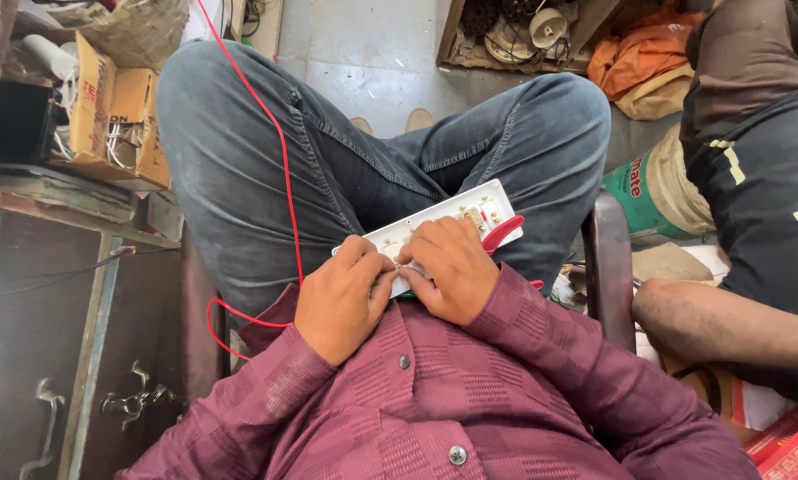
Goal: The person sits with a white electrical socket plate on their lap and uses pliers and a screwdriver to strip red wires and connect them to the terminals. They tighten the screws to secure the connections and adjust the wires as needed.
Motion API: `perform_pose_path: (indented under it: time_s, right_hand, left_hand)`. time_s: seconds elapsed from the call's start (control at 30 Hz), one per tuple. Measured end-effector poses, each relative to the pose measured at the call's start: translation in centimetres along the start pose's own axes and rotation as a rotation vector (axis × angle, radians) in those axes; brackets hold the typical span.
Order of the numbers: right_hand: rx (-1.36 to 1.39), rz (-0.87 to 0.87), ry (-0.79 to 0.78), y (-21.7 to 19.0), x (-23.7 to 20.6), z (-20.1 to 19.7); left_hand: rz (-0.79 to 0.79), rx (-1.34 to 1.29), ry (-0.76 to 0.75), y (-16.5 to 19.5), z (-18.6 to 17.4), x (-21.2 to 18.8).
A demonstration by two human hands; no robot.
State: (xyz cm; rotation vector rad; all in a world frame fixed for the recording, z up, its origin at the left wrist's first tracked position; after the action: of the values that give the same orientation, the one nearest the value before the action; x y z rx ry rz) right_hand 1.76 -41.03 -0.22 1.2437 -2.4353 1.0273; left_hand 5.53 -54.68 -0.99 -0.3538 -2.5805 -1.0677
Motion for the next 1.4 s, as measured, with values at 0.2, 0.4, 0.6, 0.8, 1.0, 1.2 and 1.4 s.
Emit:
perform_pose_path:
  time_s: [0.2,0.4,0.6,0.8,1.0,1.2,1.4]
  right_hand:
    - [-0.043,-0.016,-0.082,0.3,0.9,1.7]
    - [0.026,0.022,-0.048,0.9,1.4,1.0]
    - [0.023,0.036,-0.06,0.7,1.0,0.7]
    - [0.056,0.068,0.022,1.3,0.3,-3.3]
    - [-0.04,0.328,-0.223,3.1,-4.7,-9.2]
    - [-0.007,0.123,-0.339,5.8,-7.2,-9.6]
    - [0.12,0.015,-0.291,6.2,-5.7,-7.9]
  left_hand:
    - [-0.025,0.012,0.028,-1.3,-0.6,0.2]
    - [-0.023,0.014,0.046,-1.2,-0.8,0.9]
    - [-0.052,0.036,0.059,-0.7,-0.7,0.5]
    - [-0.076,0.082,0.015,1.7,0.0,1.6]
    - [-0.044,0.076,-0.039,4.5,0.3,1.7]
    - [-0.07,0.175,-0.174,5.8,3.2,4.7]
    - [0.042,0.168,-0.099,6.2,3.0,7.3]
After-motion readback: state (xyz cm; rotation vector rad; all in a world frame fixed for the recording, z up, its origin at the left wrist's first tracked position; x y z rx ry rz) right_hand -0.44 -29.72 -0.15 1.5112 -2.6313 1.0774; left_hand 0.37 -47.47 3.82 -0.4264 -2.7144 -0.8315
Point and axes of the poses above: each hand's wrist, its own x-axis towards the middle knuckle, its own z-axis out of the palm, y = z × x, the point moved 7 cm from there along x, towards the middle knuckle, and after that the axes turned 3 degrees about y, right-handed, at the moved point
